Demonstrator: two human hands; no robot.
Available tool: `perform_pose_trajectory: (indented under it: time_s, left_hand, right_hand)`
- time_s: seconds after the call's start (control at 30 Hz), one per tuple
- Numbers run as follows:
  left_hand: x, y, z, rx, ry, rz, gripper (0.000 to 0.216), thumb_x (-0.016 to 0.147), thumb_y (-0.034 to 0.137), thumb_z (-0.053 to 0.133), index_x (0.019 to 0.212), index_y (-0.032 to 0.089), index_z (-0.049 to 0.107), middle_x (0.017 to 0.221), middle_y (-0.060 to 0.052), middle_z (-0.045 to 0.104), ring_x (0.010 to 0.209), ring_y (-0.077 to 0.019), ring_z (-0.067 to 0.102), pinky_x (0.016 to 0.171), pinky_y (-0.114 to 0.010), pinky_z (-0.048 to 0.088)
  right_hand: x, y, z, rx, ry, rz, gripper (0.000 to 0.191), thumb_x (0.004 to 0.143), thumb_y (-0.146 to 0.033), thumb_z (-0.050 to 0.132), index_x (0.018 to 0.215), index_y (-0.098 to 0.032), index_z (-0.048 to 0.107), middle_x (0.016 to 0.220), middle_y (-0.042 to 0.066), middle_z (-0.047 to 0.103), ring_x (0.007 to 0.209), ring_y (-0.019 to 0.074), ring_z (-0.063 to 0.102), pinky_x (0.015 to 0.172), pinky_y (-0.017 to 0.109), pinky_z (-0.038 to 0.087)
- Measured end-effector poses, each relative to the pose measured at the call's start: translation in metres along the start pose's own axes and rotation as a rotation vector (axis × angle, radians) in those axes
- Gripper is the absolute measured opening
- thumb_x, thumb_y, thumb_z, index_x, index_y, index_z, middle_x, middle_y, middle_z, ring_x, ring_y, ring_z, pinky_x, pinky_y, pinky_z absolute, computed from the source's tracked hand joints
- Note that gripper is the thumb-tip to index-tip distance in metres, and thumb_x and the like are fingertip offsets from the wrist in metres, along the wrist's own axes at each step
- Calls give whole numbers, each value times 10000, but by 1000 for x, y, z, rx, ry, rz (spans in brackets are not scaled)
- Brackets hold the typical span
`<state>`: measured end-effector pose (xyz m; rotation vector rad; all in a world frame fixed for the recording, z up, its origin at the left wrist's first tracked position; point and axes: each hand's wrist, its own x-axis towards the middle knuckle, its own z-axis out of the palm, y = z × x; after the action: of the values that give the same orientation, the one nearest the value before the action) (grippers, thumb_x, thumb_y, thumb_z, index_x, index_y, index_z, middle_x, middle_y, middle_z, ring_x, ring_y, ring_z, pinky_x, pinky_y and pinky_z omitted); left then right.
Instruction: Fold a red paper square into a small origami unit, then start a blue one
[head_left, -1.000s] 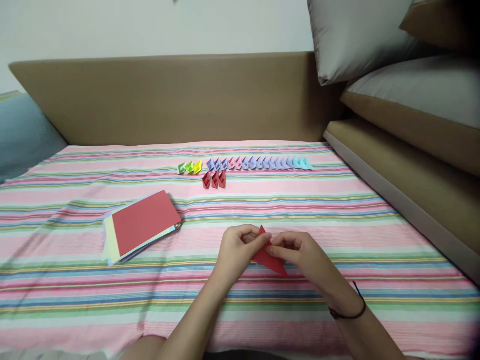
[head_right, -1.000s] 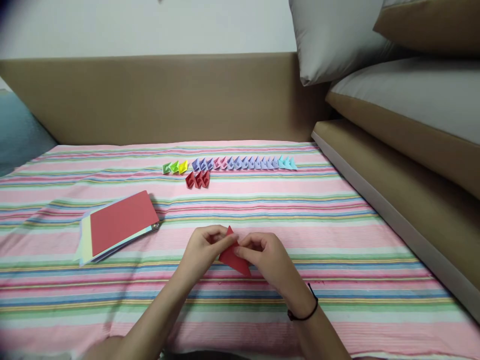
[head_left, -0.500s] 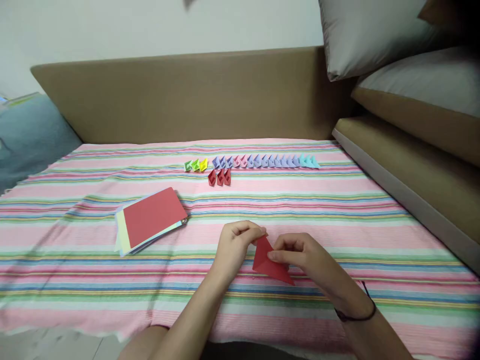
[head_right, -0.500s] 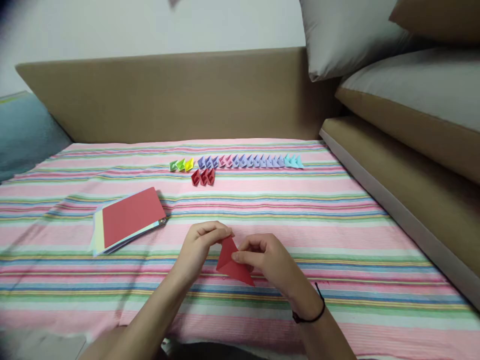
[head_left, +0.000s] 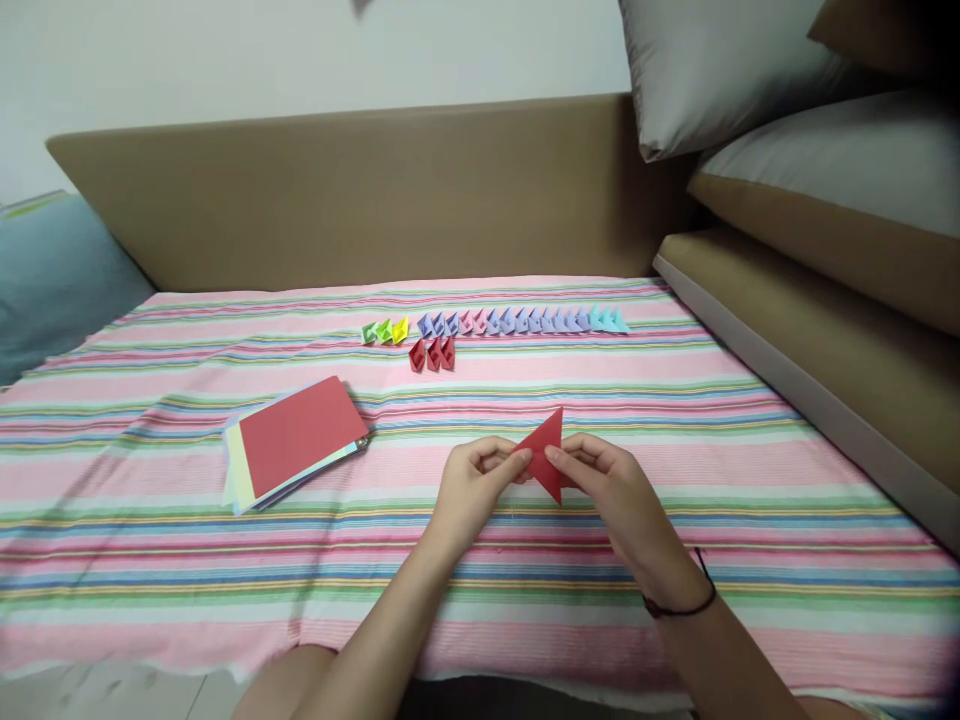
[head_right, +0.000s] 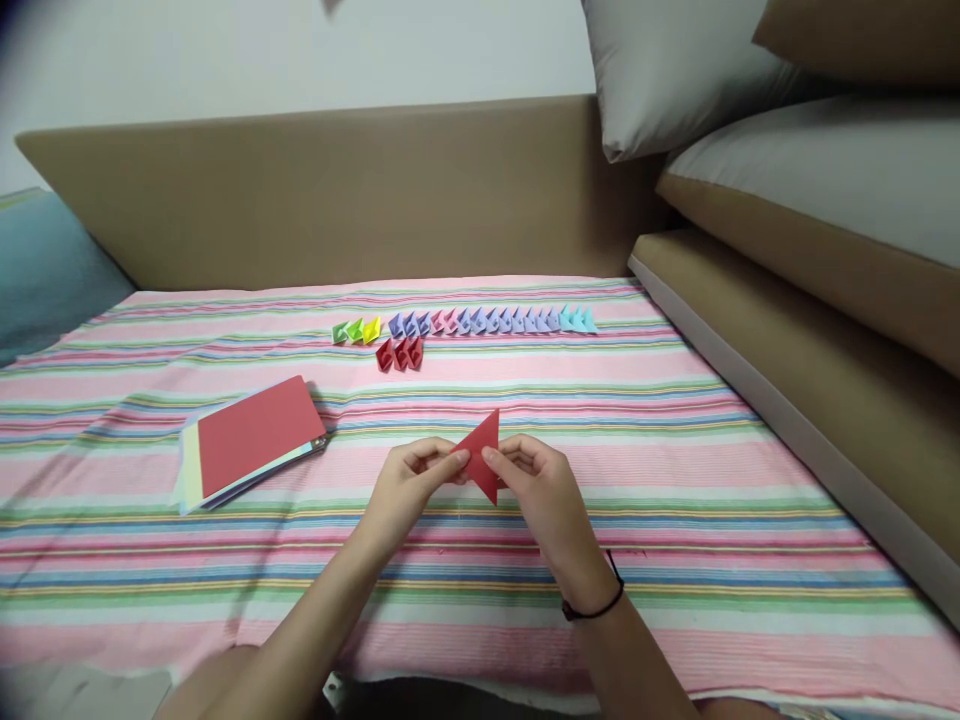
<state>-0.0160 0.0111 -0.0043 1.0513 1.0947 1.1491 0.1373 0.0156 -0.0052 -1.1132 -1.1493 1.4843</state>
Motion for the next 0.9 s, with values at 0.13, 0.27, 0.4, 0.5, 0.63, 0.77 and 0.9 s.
perform_pose_trajectory:
  time_s: [0.13, 0.27, 0.4, 0.5, 0.63, 0.77, 0.9]
  left_hand:
    - [0, 3, -3, 49, 4, 1, 181, 686, 296, 705, 644, 123, 670, 593, -21, 637, 605, -127, 587, 622, -228, 465]
    - [2, 6, -6, 33, -4, -14, 181, 704, 299, 672, 640, 129, 669, 601, -17, 627, 604, -126, 580, 635, -235, 463]
    - [3, 6, -8, 88, -19, -7, 211, 741, 300, 623, 633, 125, 669, 577, -21, 608, 581, -124, 562, 618, -237, 449]
    - [2, 6, -7, 87, -25, 0, 239, 753, 319, 623, 619, 122, 645, 572, -15, 587, 578, -117, 547, 608, -232, 443]
    - [0, 2, -2, -68, -32, -49, 225, 718, 351, 682, 702, 133, 629, 673, -12, 632, 638, -126, 582, 670, -262, 485]
    - [1, -2, 0, -150, 4, -57, 220, 693, 329, 719, 718, 127, 636, 695, -17, 662, 643, -115, 596, 692, -254, 492]
    - [2, -3, -5, -205, 54, -55, 226, 684, 280, 737, 846, 137, 671, 753, -27, 693, 687, -119, 624, 686, -231, 492]
  right_hand:
    - [0, 1, -1, -64, -56, 10, 230, 758, -391, 661, 790, -164, 646, 767, 35, 664, 725, 159, 608, 672, 289, 495]
    - [0, 1, -4, -59, -95, 28, 231, 762, -381, 656, 838, -163, 653, 802, 46, 679, 760, 170, 622, 702, 303, 503]
    - [-1, 0, -2, -51, -86, 48, 214, 768, -369, 649, 827, -163, 651, 802, 46, 683, 749, 162, 620, 693, 295, 501]
    - [-1, 0, 1, -39, -106, 45, 186, 781, -350, 633, 809, -167, 646, 801, 39, 676, 735, 155, 614, 683, 292, 504]
    - [-3, 2, 6, 37, -54, 17, 170, 770, -341, 653, 800, -173, 648, 769, 20, 670, 697, 134, 613, 696, 285, 522]
    - [-4, 3, 6, 40, -59, -7, 196, 754, -356, 678, 831, -176, 667, 783, 23, 687, 716, 143, 635, 719, 295, 540]
    - [-4, 1, 2, -48, -70, -53, 211, 755, -367, 681, 842, -174, 674, 777, 26, 696, 704, 149, 643, 713, 302, 547]
